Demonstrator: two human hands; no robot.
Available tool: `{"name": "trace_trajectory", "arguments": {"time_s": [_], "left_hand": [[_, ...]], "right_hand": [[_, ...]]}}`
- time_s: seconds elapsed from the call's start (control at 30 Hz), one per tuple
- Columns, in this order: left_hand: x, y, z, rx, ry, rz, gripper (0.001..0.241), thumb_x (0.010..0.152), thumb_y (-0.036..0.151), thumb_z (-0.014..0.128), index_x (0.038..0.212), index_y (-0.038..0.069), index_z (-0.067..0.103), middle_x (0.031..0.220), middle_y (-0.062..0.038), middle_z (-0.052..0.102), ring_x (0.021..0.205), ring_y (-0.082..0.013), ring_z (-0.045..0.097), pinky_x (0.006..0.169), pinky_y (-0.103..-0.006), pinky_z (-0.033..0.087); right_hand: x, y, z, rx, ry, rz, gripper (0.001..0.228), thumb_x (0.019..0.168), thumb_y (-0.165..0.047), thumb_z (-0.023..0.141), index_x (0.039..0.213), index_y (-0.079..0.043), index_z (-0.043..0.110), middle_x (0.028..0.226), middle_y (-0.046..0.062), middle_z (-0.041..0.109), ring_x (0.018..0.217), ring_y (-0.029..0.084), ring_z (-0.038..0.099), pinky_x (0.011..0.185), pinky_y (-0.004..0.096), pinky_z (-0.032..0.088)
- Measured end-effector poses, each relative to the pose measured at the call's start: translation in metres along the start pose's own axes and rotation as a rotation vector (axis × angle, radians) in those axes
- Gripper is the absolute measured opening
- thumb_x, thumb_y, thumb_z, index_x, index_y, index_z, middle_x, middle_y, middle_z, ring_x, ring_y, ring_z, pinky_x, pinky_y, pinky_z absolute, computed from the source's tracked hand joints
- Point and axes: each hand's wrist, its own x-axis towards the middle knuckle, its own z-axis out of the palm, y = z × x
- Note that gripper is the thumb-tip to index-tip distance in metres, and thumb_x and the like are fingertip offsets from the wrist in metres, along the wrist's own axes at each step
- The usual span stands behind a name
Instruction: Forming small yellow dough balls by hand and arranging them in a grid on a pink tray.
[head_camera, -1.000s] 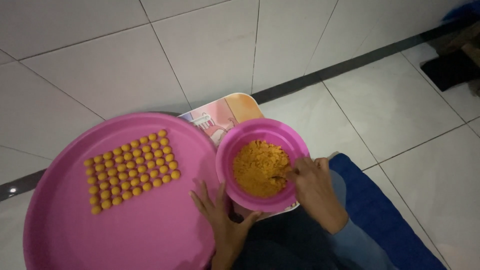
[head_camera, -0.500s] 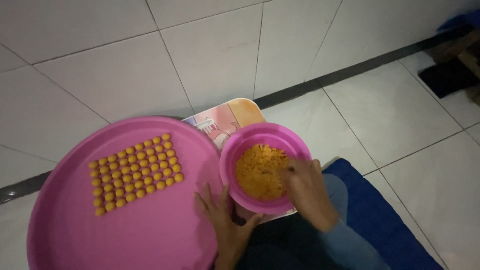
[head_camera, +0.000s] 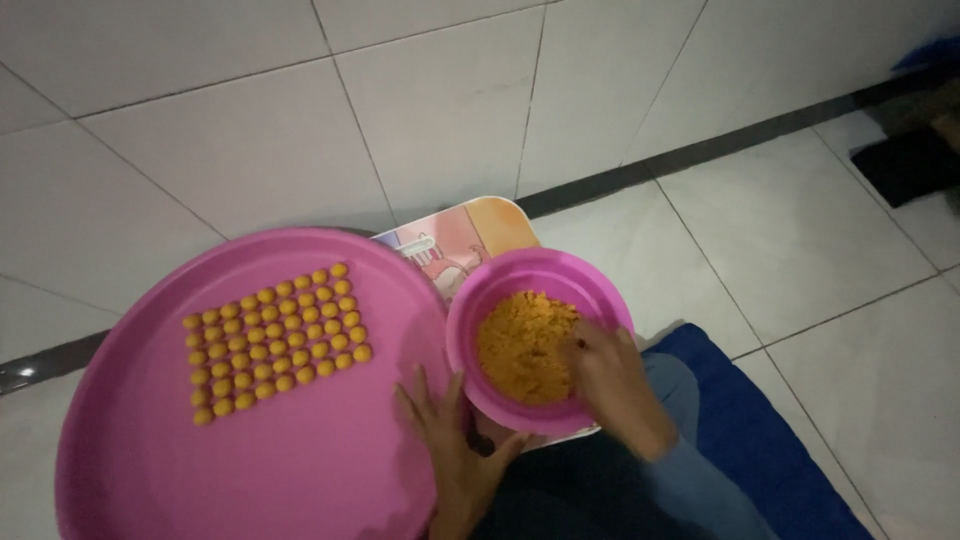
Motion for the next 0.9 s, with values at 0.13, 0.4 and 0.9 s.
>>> {"name": "trace_trajectory", "arguments": {"time_s": [0.13, 0.4, 0.9], "left_hand": [[-0.004, -0.001, -0.001, -0.054, 0.028, 0.055, 0.112, 0.056, 0.039, 0.098, 0.148, 0.012, 0.041, 0.164, -0.03, 0.011, 0.151, -0.0566, -0.005, 0.117, -0.0711, 0.009], [-0.003, 0.003, -0.003, -0.031, 0.035, 0.063, 0.109, 0.058, 0.039, 0.097, 0.148, 0.015, 0.042, 0.164, -0.028, 0.013, 0.152, -0.0565, -0.003, 0.118, -0.0711, 0.008], [-0.002, -0.002, 0.0, -0.002, 0.076, 0.099, 0.112, 0.054, 0.043, 0.097, 0.148, 0.015, 0.044, 0.164, -0.028, 0.014, 0.151, -0.0576, -0.001, 0.117, -0.073, 0.011]], "right_hand": [[-0.016, -0.004, -0.012, 0.061, 0.201, -0.161, 0.021, 0.071, -0.004, 0.069, 0.089, -0.008, 0.078, 0.095, 0.011, 0.069, 0.093, 0.03, 0.065, 0.083, 0.046, 0.046], [0.003, 0.004, 0.003, 0.134, 0.242, -0.093, 0.029, 0.074, -0.002, 0.066, 0.101, -0.005, 0.077, 0.102, 0.014, 0.067, 0.099, 0.036, 0.061, 0.086, 0.049, 0.046], [-0.005, 0.001, 0.001, 0.132, 0.051, -0.191, 0.028, 0.077, -0.007, 0.064, 0.101, -0.007, 0.079, 0.1, 0.012, 0.068, 0.101, 0.03, 0.063, 0.089, 0.043, 0.044]]}}
